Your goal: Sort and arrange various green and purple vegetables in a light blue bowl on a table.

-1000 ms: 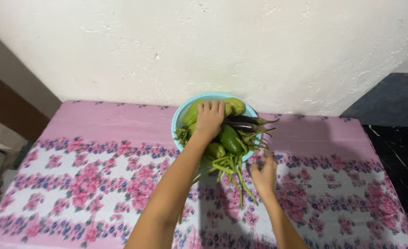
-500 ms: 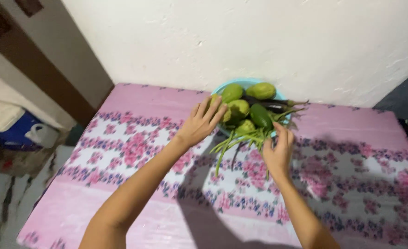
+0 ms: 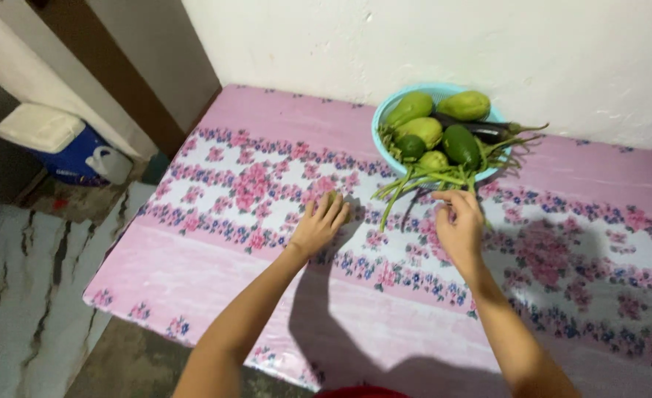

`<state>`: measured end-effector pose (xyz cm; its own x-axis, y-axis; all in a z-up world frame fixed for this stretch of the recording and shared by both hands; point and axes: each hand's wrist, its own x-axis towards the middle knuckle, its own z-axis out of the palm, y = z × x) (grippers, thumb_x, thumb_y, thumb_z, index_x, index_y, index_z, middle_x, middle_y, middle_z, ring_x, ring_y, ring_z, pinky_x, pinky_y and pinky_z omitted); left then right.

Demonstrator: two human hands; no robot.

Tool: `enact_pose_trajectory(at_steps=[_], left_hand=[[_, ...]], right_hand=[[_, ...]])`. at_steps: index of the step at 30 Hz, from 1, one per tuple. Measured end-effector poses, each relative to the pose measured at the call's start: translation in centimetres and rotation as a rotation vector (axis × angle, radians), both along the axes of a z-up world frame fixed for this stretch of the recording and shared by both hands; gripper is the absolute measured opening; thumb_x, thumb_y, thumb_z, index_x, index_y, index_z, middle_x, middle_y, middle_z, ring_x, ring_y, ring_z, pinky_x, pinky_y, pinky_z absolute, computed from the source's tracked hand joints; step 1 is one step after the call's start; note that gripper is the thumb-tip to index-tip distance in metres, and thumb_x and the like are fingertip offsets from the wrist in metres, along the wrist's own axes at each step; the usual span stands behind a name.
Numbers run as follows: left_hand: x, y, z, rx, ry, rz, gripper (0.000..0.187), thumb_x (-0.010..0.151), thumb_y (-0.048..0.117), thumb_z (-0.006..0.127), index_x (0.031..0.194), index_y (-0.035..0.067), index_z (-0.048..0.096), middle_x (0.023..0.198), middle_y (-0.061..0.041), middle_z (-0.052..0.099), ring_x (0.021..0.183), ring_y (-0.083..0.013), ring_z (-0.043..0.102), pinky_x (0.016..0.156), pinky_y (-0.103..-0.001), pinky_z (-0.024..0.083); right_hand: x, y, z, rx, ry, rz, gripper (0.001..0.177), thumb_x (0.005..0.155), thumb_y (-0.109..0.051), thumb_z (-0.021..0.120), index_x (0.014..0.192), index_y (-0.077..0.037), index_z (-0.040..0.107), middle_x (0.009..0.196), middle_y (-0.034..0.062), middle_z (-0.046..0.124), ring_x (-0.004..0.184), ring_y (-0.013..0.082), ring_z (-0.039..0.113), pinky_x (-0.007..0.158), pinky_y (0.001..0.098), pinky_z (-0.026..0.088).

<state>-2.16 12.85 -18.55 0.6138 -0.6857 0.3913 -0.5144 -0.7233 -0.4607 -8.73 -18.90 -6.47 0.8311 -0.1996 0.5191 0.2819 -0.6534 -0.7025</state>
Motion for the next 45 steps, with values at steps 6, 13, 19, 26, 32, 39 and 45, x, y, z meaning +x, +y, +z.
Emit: enact_pose_trajectory(at_steps=[6, 13, 19, 26, 32, 39, 45], left_hand=[[-3.9, 0.6, -0.7, 0.014, 0.074, -0.007, 0.062, 0.096, 0.028, 0.055, 0.153, 0.009, 0.041, 0.158, -0.018, 0.040, 0.142, -0.0370, 0.042, 0.105, -0.053, 0.043], [-7.5, 3.5, -2.5, 0.090, 0.130, -0.171, 0.059, 0.097, 0.026, 0.056, 0.152, 0.011, 0.040, 0.157, -0.016, 0.042, 0.142, -0.0354, 0.042, 0.096, -0.049, 0.043], [-8.2, -1.1, -1.8, 0.254, 0.178, 0.010, 0.062, 0.092, 0.028, 0.057, 0.149, 0.006, 0.046, 0.148, -0.022, 0.049, 0.133, -0.0397, 0.046, 0.103, -0.049, 0.041], [-7.6, -4.3, -0.5, 0.313, 0.238, 0.235, 0.050, 0.093, 0.031, 0.060, 0.134, 0.003, 0.062, 0.130, -0.019, 0.061, 0.127, -0.0388, 0.049, 0.107, -0.051, 0.033], [-5.5, -4.3, 0.9, 0.104, 0.505, 0.189, 0.049, 0.088, 0.042, 0.066, 0.125, 0.010, 0.067, 0.130, -0.011, 0.061, 0.130, -0.0302, 0.046, 0.108, -0.052, 0.033], [0.7, -4.3, 1.9, -0.157, 0.424, 0.065, 0.049, 0.081, 0.043, 0.068, 0.119, 0.012, 0.068, 0.127, -0.009, 0.064, 0.122, -0.0273, 0.052, 0.099, -0.060, 0.036], [8.5, -5.5, 2.6, -0.451, 0.466, 0.044, 0.035, 0.084, 0.027, 0.070, 0.114, 0.009, 0.066, 0.118, -0.012, 0.065, 0.116, -0.0312, 0.058, 0.095, -0.051, 0.044]], right_hand=[[-0.9, -0.7, -1.7, -0.057, -0.090, 0.070, 0.032, 0.088, 0.010, 0.058, 0.108, -0.007, 0.076, 0.107, 0.0123, 0.065, 0.089, 0.0215, 0.066, 0.073, 0.0296, 0.054], [-1.9, -0.5, -2.6, -0.080, 0.070, 0.060, 0.028, 0.090, 0.007, 0.059, 0.106, -0.008, 0.077, 0.102, 0.0115, 0.068, 0.083, 0.0204, 0.067, 0.070, 0.0307, 0.053], [-1.8, 0.2, -4.2, -0.070, 0.121, 0.086, 0.025, 0.091, 0.006, 0.059, 0.102, -0.006, 0.077, 0.099, 0.0106, 0.070, 0.078, 0.0189, 0.065, 0.067, 0.0298, 0.051], [-1.7, -0.2, -6.1, 0.048, 0.178, 0.131, 0.020, 0.094, 0.002, 0.061, 0.105, -0.004, 0.076, 0.098, 0.0083, 0.072, 0.076, 0.0117, 0.067, 0.067, 0.0244, 0.050], [-0.9, -2.1, -7.5, 0.245, 0.425, 0.120, 0.021, 0.101, -0.009, 0.060, 0.115, -0.003, 0.074, 0.099, 0.0089, 0.077, 0.077, 0.0141, 0.065, 0.066, 0.0261, 0.049], [2.4, -3.0, -8.1, 0.855, 0.691, 0.286, 0.036, 0.103, -0.027, 0.053, 0.127, -0.001, 0.062, 0.117, 0.0178, 0.067, 0.106, 0.0294, 0.069, 0.094, 0.0410, 0.056], [9.6, -1.9, -14.5, 1.463, 0.850, 0.226, 0.039, 0.103, -0.023, 0.047, 0.136, -0.003, 0.051, 0.135, 0.0181, 0.062, 0.122, 0.0353, 0.062, 0.106, 0.0443, 0.051]])
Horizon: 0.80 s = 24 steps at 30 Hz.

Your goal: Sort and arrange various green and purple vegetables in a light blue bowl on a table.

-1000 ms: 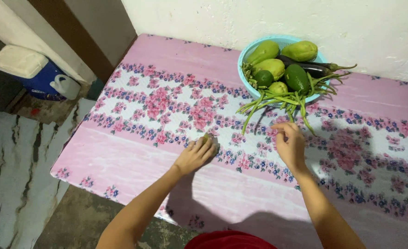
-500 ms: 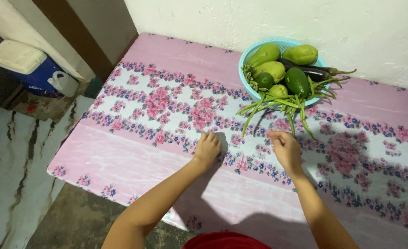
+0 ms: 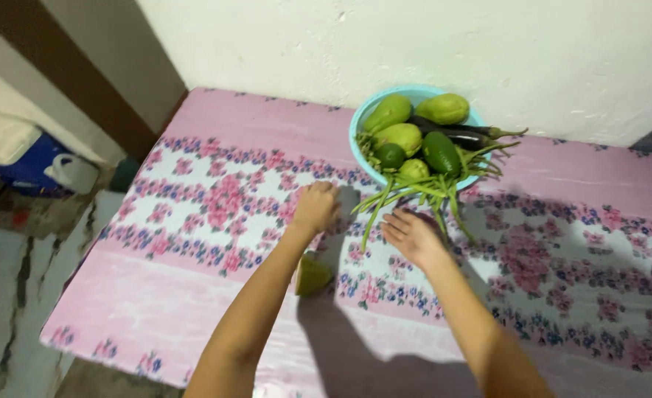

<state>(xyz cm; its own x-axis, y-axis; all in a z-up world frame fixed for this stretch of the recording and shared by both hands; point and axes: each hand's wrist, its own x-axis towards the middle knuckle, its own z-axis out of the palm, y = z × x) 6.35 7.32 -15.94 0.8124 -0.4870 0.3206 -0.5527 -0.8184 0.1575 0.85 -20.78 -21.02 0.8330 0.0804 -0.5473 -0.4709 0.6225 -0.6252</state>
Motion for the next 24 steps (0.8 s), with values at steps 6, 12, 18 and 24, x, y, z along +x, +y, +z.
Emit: enact_pose_trajectory(at_steps=[6, 12, 18, 24], left_hand=[[5.8, -2.5, 0.6, -0.124, -0.083, 0.038, 0.039, 0.078, 0.013, 0.069, 0.116, 0.008, 0.063, 0.118, -0.014, 0.063, 0.118, -0.0340, 0.058, 0.101, -0.049, 0.045], [7.9, -4.7, 0.5, -0.152, -0.205, 0.032, 0.046, 0.079, 0.003, 0.063, 0.125, 0.004, 0.059, 0.134, -0.015, 0.059, 0.130, -0.0341, 0.052, 0.109, -0.049, 0.040], [5.6, -5.5, 3.4, -0.077, -0.250, 0.097, 0.040, 0.076, 0.003, 0.064, 0.116, 0.007, 0.063, 0.128, -0.009, 0.062, 0.130, -0.0299, 0.052, 0.111, -0.059, 0.034], [3.1, -7.3, 7.9, -0.255, -0.151, -0.024, 0.037, 0.079, 0.011, 0.070, 0.116, 0.010, 0.066, 0.117, -0.010, 0.066, 0.120, -0.0295, 0.059, 0.107, -0.055, 0.038]], right_hand=[[5.6, 1.3, -4.9, 0.188, -0.164, -0.238, 0.029, 0.105, -0.028, 0.048, 0.126, -0.009, 0.054, 0.127, 0.0072, 0.060, 0.114, 0.0259, 0.060, 0.105, 0.0437, 0.047], [6.0, 1.5, -5.8, 0.140, -0.172, -0.378, 0.016, 0.105, -0.018, 0.055, 0.115, -0.006, 0.057, 0.117, 0.0121, 0.063, 0.107, 0.0272, 0.064, 0.104, 0.0424, 0.051], [1.3, -1.5, -1.4, -0.001, -0.097, -0.325, 0.016, 0.102, -0.020, 0.054, 0.114, -0.009, 0.055, 0.114, 0.0113, 0.063, 0.103, 0.0239, 0.060, 0.092, 0.0419, 0.046], [-5.7, -8.1, 1.5, -0.183, -0.086, -0.255, 0.024, 0.105, -0.021, 0.054, 0.115, 0.001, 0.056, 0.111, 0.0178, 0.062, 0.098, 0.0293, 0.064, 0.091, 0.0446, 0.056]])
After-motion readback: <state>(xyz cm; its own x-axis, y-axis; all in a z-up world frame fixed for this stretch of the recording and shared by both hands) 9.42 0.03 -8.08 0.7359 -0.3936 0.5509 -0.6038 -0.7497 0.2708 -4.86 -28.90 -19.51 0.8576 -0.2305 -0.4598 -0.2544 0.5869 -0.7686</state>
